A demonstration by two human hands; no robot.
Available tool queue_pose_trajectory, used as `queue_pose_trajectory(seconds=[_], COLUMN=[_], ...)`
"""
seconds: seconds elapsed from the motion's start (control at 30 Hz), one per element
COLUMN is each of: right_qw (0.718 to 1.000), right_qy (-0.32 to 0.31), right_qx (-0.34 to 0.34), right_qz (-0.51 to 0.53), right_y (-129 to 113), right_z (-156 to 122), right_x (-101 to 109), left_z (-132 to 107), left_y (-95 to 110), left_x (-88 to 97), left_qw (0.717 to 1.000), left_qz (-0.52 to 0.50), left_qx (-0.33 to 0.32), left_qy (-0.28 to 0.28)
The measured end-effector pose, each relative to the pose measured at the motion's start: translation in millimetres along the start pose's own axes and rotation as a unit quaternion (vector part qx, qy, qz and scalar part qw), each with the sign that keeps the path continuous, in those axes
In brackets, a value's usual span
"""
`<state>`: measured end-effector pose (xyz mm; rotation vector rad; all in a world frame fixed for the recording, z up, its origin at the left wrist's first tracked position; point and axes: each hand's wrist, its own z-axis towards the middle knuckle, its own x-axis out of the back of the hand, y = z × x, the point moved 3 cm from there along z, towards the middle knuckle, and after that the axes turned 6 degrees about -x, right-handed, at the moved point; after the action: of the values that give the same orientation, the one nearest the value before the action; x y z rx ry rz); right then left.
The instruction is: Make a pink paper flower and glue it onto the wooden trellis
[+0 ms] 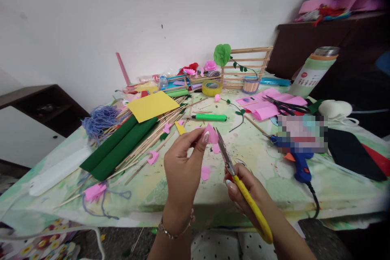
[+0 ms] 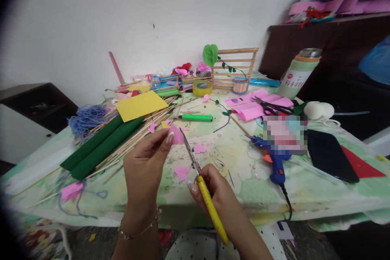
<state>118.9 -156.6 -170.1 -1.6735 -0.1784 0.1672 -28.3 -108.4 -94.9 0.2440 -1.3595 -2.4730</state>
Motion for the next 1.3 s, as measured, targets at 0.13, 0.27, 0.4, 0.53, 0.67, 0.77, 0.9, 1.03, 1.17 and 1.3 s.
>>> queue_pose_trajectory(seconds=[0.13,0.27,0.4,0.53,0.67,0.77,0.9,1.03,1.17,1.3], right_qw=[1.000,1.000,0.999,0.999,0.998,0.998,0.997,0.996,0.997,0.998], right_qy=[-0.001,0.001,0.001,0.007,0.009,0.009,0.016,0.024,0.028,0.032], right_qx=[-0.003,-0.001,0.002,0.003,-0.004,-0.004,0.005,0.010,0.009,0.008], right_qz=[-0.017,-0.029,-0.038,-0.047,-0.059,-0.062,-0.070,-0.083,-0.076,-0.058], right_y=[-0.5,-0.1,0.6,1.9,2.8,2.8,2.3,3.2,4.8,7.3], right_z=[0.4,0.5,0.5,0.6,0.8,1.4,2.6,3.4,4.0,4.1], right_x=[1.0,2.4,3.8,5.7,7.3,7.6,8.1,9.6,11.4,12.2], left_z=[0.2,0.3,0.7,1.3,2.3,3.3,3.7,3.3,3.1,2.5], left_y=[-4.0,-2.5,-0.2,0.5,0.9,1.8,1.8,-0.1,-2.4,-4.6], left_x=[-0.3,1.1,2.3,2.6,3.1,3.6,3.8,3.4,2.9,2.3], left_qw=[0.999,0.999,1.000,1.000,1.000,0.999,0.999,0.999,0.999,0.999], left_qz=[-0.031,-0.020,0.003,0.003,0.010,0.020,0.027,0.025,0.026,0.020], left_qx=[0.041,0.027,0.007,-0.003,-0.008,-0.024,-0.034,-0.026,-0.020,-0.007], left_qy=[0.010,0.009,0.009,0.014,0.008,-0.004,-0.015,-0.015,-0.020,-0.026])
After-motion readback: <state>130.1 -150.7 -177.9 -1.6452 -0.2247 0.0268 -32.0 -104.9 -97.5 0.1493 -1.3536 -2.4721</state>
